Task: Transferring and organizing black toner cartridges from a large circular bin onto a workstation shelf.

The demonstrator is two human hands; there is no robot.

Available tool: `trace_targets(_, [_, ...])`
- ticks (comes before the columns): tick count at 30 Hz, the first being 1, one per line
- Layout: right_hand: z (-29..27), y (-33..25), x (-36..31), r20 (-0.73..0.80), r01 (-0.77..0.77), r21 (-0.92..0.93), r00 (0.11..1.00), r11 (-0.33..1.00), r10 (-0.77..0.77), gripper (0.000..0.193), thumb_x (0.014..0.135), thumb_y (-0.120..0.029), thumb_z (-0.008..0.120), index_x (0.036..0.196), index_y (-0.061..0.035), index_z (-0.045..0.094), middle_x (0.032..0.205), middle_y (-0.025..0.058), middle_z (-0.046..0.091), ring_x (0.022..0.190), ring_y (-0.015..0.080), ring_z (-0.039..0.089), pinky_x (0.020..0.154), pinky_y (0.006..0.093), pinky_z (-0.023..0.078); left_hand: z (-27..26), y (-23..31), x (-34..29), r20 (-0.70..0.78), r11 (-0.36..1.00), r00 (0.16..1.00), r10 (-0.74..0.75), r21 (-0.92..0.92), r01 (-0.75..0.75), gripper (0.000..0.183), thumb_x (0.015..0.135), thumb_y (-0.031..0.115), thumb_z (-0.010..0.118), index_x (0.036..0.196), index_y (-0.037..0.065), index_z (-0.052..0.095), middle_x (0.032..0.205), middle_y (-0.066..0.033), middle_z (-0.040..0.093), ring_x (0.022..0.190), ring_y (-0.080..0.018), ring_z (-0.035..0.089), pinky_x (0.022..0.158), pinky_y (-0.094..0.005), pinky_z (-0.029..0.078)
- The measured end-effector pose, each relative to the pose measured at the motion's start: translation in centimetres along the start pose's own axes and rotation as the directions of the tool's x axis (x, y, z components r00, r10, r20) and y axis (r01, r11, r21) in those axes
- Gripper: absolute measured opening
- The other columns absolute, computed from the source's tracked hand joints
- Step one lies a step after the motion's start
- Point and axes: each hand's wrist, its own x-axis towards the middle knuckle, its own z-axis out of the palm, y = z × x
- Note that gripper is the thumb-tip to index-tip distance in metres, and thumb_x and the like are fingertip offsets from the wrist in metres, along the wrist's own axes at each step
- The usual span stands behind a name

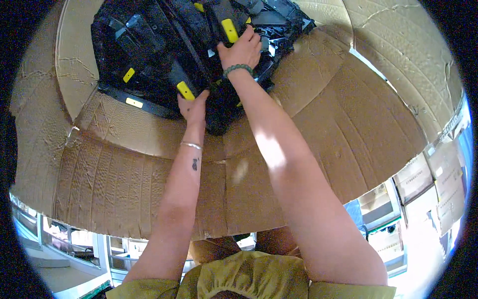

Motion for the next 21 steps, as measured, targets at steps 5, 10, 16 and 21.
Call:
trace_targets(5, [0.0, -0.8, 0.0, 0.019, 0.001, -0.046, 1.0, 0.999, 0.0, 0.098, 0.058, -0.042, 0.075, 0.127, 0.0047, 0.026, 0.115, 0.0232, 0.047, 0.105, 0.0367, 0.048, 0.088, 0.0412, 0.041, -0.9, 4.0, -0.7, 0.006, 0.894, 0.991, 0.131, -0.432, -0.115, 0.073, 0.057, 0.009, 0.076, 0.118, -0.007, 0.04, 0.107, -0.0117, 0.053, 0.094, -0.0218, 0.051, 0.09, -0.0309, 0.038])
trace_targets(10, [-0.8, -2.5, 0.7, 0.197, -0.175, 0.014, 0.966, 0.984, 0.169, 0.096, 0.056, -0.038, 0.075, 0.128, 0.003, 0.025, 0.106, 0.0234, 0.056, 0.097, 0.0351, 0.056, 0.083, 0.0391, 0.045, 2.4, 8.0, 3.6, 0.11, 0.973, 0.978, 0.178, 0.128, -0.191, 0.084, 0.052, 0.026, 0.077, 0.118, -0.008, 0.039, 0.104, -0.0256, 0.056, 0.098, -0.0361, 0.055, 0.087, -0.0354, 0.043])
trace_targets(16, [-3.7, -3.0, 2.4, -0.045, 0.214, 0.288, 0.977, 0.933, -0.21, 0.083, 0.054, -0.031, 0.074, 0.12, 0.001, 0.035, 0.105, 0.0211, 0.053, 0.096, 0.0354, 0.054, 0.081, 0.0412, 0.045, 2.6, 8.1, 3.2, 0.144, 0.959, 0.98, 0.137, 0.226, -0.168, 0.092, 0.053, 0.027, 0.078, 0.127, -0.003, 0.031, 0.106, -0.0261, 0.055, 0.101, -0.0371, 0.054, 0.09, -0.0377, 0.041])
trace_targets(21, [-1.3, -6.2, 5.1, 0.031, 0.363, -0.057, 0.932, 0.93, -0.362, 0.081, 0.055, -0.03, 0.078, 0.122, -0.008, 0.038, 0.107, 0.0159, 0.05, 0.097, 0.0322, 0.053, 0.081, 0.0402, 0.046, 4.6, 6.2, 2.3, -0.05, 0.957, 0.955, 0.291, 0.005, -0.291, 0.083, 0.053, 0.02, 0.081, 0.119, -0.005, 0.036, 0.109, -0.0234, 0.053, 0.102, -0.036, 0.052, 0.09, -0.0367, 0.04])
